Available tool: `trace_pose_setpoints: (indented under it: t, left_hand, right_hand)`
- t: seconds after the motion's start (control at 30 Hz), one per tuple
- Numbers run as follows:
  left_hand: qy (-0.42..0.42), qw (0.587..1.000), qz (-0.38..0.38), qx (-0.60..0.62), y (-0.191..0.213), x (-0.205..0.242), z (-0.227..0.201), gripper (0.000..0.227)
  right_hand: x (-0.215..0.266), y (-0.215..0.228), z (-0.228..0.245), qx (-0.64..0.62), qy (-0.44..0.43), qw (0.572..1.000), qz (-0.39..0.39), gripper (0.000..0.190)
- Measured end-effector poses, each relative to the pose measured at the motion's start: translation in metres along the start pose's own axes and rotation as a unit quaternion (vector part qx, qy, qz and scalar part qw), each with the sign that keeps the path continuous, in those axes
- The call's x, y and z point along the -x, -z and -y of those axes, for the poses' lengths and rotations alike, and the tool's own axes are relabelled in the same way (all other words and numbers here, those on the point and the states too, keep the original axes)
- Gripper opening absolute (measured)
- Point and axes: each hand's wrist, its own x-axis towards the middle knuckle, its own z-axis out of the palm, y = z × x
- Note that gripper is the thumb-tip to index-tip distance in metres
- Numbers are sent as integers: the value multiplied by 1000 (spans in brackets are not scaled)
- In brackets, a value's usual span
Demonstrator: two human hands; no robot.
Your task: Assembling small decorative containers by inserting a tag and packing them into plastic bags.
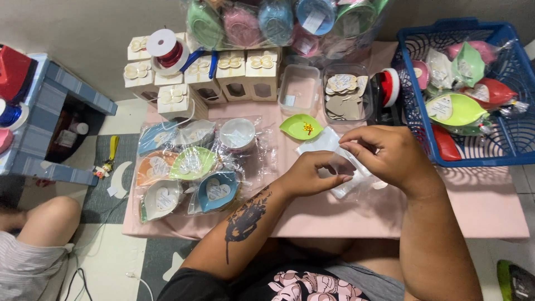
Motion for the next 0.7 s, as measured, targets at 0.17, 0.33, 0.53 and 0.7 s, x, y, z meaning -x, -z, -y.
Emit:
trace_pose_setpoints:
  t: [0.17, 0.33, 0.53, 0.7]
  left_hand:
    - [45, 992, -92, 79, 7, -1, 18, 11]
    - [59, 959, -235, 149, 16, -6, 37, 14]
    - [81, 954, -257, 134, 16, -6, 31, 10]
    - [102, 955, -252, 117, 7, -14, 31, 38]
  right_hand:
    - [-4, -11, -34, -133, -12, 991, -10, 42]
    - [1, -22, -62, -350, -40, 936, -2, 105]
    - [4, -53, -90, -305, -113, 943, -74, 15]
    - [3, -74, -110, -327, -76, 938, -88, 18]
